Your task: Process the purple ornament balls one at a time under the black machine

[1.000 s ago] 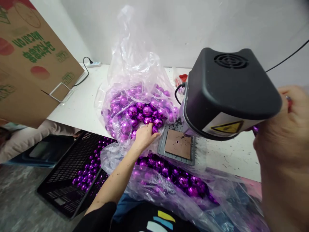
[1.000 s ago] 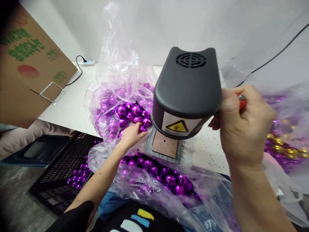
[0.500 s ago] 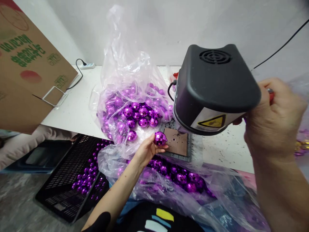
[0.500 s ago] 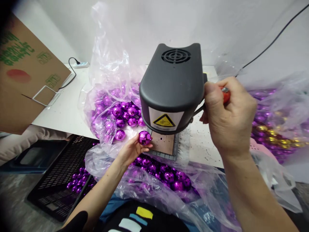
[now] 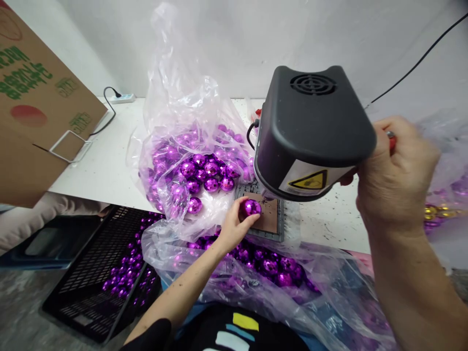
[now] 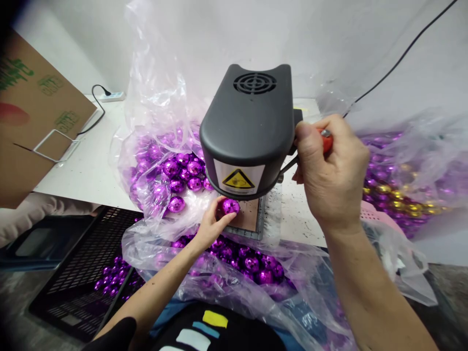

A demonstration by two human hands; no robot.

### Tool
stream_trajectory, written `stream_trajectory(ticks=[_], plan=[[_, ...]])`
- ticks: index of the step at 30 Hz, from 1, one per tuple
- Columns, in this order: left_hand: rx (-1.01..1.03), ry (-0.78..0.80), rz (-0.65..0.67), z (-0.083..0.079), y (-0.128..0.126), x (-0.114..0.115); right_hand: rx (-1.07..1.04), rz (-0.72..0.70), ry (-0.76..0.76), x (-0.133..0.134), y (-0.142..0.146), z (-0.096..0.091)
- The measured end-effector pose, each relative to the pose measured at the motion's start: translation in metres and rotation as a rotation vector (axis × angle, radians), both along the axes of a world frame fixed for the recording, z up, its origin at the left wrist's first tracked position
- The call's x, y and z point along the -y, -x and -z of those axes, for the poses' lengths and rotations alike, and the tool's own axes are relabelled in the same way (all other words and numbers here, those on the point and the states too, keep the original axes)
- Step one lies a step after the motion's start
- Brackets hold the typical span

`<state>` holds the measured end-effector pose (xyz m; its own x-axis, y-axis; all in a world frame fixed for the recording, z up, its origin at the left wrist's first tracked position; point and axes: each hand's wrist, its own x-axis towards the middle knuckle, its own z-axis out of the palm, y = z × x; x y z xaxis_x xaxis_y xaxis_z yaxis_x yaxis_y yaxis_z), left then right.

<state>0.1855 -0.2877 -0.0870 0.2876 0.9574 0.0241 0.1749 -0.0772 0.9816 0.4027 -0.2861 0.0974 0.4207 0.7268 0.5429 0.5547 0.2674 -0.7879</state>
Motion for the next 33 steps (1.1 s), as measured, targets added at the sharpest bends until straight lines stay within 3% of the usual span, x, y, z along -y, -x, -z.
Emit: stream_trajectory(ticks=[4,8,17,26,33], plan=[[-0.225,-0.272,0.015,0.005,-0.012,-0.001,0.013,-0.001,0.0,0.0,-0.001,0.0],[-0.332,-0.402,0.051,0.0,-0.018,-0.004,0.02,0.001,0.01,0.001,0.0,-0.001],[-0.4,-0.367,0.053,-0.008,-0.018,-0.017,-0.016,0.003,-0.025,-0.001,0.0,0.0],[-0.399,-0.457,-0.083,0.009,-0.035,-0.008,0.015,0.028,-0.043,-0.001,-0.002,0.0],[-0.429,-0.44,-0.067,0.008,-0.037,-0.008,0.058,0.08,-0.031,0.009,0.004,0.001]])
